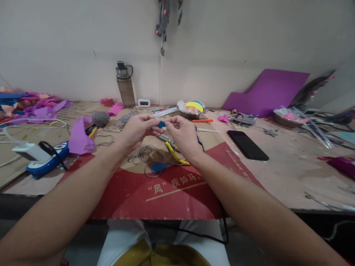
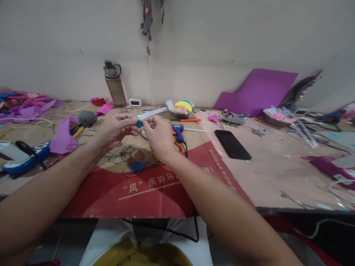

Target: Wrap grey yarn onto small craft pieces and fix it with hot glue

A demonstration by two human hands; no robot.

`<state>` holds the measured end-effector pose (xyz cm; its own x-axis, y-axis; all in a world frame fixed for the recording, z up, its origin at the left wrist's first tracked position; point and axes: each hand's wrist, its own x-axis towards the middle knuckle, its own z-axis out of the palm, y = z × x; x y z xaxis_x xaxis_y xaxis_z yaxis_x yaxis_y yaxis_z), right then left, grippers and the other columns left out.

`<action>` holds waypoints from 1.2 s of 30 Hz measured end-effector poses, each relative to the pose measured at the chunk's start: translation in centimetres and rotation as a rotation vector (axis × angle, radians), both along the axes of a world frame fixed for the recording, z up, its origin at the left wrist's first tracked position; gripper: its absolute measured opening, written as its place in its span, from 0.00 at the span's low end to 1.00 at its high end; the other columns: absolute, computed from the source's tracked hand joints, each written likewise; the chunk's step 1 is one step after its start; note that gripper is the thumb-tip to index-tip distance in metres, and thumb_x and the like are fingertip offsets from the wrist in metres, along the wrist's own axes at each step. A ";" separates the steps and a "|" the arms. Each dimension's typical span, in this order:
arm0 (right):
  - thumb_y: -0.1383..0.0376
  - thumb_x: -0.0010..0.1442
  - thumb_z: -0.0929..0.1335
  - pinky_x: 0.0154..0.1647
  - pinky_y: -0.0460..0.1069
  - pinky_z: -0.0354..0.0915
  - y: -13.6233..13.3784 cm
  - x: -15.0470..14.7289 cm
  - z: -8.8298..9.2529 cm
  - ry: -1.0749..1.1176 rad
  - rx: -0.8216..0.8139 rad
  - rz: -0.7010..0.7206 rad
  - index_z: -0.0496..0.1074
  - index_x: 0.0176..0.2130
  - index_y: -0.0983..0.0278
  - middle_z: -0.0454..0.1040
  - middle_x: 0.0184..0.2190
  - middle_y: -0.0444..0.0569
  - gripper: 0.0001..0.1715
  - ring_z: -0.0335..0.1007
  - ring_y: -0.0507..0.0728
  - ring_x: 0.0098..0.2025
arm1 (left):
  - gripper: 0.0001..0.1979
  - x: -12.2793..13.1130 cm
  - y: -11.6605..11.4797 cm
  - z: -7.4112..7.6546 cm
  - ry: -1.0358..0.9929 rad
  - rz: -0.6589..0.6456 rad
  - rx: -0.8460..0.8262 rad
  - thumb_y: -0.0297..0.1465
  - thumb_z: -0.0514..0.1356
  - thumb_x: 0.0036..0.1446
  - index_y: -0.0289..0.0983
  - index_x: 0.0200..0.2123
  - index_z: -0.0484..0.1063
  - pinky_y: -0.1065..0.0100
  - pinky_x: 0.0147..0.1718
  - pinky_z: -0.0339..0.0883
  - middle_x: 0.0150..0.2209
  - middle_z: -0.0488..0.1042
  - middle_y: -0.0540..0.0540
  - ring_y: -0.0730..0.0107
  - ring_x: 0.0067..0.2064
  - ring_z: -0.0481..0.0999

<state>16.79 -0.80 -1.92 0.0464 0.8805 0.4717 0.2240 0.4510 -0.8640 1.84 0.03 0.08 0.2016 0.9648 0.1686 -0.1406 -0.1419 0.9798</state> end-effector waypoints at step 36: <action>0.61 0.52 0.65 0.28 0.46 0.59 0.2 0.2 0.1 0.098 -0.072 0.000 0.69 0.26 0.64 0.68 0.21 0.41 0.09 0.61 0.49 0.24 | 0.05 -0.4 0.9 0.1 -0.040 0.090 -0.119 0.30 0.60 0.50 0.34 0.25 0.71 0.77 0.16 0.60 0.24 0.73 0.47 0.78 0.20 0.70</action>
